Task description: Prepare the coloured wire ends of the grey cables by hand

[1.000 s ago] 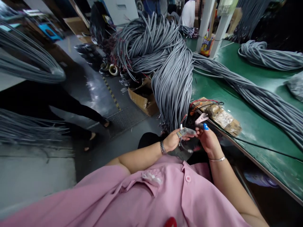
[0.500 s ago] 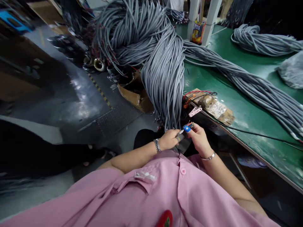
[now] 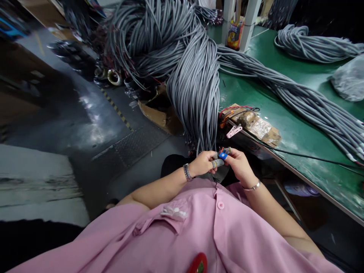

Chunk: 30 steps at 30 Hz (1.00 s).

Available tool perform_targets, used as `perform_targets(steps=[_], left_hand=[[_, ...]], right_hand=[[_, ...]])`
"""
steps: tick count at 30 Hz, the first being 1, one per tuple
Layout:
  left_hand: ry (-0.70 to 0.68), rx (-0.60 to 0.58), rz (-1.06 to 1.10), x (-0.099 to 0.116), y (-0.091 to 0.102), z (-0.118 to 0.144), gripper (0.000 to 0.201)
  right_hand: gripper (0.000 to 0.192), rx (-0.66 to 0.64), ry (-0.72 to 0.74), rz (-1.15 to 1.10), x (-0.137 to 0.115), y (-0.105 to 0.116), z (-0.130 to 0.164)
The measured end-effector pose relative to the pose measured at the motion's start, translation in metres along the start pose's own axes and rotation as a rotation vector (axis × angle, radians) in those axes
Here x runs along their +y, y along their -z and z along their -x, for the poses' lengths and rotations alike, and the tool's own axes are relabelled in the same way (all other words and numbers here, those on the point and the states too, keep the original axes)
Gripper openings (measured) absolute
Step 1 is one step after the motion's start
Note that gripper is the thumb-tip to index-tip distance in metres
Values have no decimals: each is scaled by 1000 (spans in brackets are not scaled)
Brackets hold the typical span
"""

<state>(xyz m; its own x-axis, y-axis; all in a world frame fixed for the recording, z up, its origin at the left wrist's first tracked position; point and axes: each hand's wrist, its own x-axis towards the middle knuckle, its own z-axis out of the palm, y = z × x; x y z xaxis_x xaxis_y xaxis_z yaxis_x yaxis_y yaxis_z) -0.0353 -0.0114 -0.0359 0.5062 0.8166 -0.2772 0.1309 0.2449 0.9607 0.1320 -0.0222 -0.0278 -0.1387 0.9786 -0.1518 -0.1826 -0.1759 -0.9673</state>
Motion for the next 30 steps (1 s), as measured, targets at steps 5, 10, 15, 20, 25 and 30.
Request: perform_targets(steps=[5,10,15,20,25,30], left_hand=[[-16,24,63,3,-2,1,28],[-11,37,84,5,-3,1,33],[8,188,275,0,-8,-4,32],[9,329,446,-4,-12,-8,29],[-4,343,466,-5,-12,-6,27],[-37,346,471,-5,-11,-5,26]], right_hand=[[17,-32,90,109,-4,4,-3],[18,23,17,58,0,6,-8],[20,108,14,18,6,2,-7],[20,150,37,8,9,-1,-5],[21,130,71,19,11,-1,-4],[20,93,64,21,7,-1,-3]])
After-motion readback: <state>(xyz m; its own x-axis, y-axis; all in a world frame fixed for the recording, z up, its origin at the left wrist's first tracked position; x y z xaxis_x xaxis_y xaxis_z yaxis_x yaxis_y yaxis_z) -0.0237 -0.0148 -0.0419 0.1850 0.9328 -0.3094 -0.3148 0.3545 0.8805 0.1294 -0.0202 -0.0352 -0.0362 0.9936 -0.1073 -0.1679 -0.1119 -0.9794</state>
